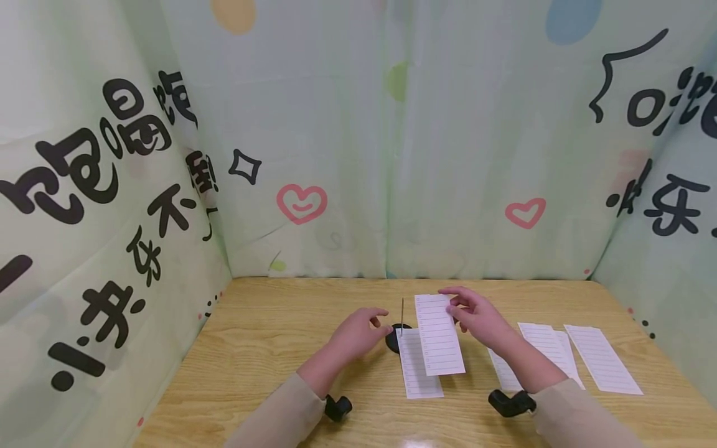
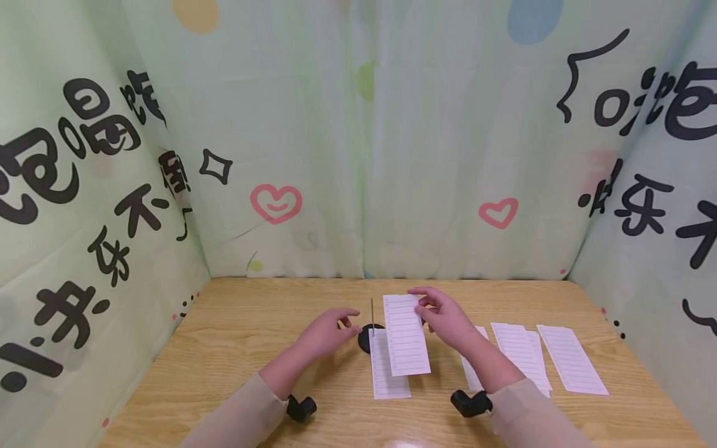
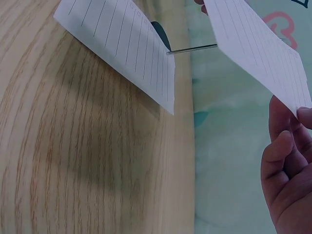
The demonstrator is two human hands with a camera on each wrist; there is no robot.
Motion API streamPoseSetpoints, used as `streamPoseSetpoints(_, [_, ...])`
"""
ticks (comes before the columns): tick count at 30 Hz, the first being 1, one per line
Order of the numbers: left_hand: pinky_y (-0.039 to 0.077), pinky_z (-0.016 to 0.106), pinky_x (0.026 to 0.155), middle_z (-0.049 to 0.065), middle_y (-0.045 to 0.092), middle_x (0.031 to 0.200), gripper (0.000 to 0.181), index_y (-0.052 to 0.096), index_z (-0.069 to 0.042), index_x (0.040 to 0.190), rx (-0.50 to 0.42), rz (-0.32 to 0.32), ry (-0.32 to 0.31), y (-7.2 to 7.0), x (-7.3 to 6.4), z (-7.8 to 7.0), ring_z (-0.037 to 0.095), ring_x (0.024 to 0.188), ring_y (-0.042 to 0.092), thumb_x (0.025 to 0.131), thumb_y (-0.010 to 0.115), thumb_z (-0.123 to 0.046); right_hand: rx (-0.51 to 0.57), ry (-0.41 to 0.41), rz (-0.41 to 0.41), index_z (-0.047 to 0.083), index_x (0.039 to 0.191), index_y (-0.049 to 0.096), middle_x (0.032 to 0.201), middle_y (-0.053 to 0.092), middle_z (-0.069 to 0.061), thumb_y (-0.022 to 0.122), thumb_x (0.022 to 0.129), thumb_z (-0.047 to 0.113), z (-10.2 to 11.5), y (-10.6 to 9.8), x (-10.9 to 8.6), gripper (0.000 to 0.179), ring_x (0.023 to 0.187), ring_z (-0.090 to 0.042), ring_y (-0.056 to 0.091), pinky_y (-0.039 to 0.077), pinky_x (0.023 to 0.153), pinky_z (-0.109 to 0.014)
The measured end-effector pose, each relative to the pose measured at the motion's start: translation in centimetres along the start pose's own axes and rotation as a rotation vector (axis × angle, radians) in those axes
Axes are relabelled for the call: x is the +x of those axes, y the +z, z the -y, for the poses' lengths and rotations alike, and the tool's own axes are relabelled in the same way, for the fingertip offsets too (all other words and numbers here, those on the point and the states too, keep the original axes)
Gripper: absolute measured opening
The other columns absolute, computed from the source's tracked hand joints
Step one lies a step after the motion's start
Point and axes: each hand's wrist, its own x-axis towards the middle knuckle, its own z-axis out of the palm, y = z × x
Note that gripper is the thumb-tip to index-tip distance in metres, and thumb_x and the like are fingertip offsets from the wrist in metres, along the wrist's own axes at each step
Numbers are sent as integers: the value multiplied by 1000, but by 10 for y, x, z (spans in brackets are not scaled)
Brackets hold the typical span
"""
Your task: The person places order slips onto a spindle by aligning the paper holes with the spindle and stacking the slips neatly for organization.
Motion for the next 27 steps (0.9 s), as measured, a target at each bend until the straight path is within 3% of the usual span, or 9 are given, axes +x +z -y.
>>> streamPoseSetpoints(7, [44,31,57,-3,58,103,41,63,-25,133,-6,-21,18,-7,-1,-5,17,69,53,95,67,-37,-7,-8,-12,11,137,54,106,58,-14,58,100,11,1,5,3,37,80,-25,61,51,65,-38])
streamPoseSetpoints(15, [45,30,62,-7,59,100,38,65,-23,130,10,-61,82,-10,2,-15,15,83,53,97,63,-40,13,-15,-11,9,138,54,107,58,-16,57,100,11,4,8,6,37,79,-23,60,48,60,-30])
streamPoseSetpoints(23, [46,29,65,-10,58,96,34,68,-23,125,-102,-142,64,-6,8,-30,14,87,53,98,60,-43,26,-11,-12,9,139,53,107,58,-15,56,101,10,5,14,10,38,80,-23,61,49,62,-33])
streamPoseSetpoints(27, [46,30,65,-9,59,95,32,70,-24,120,-151,-195,86,-4,12,-36,14,84,54,98,60,-43,28,-18,-8,7,139,52,106,59,-15,56,101,10,6,17,12,38,80,-24,61,49,63,-35])
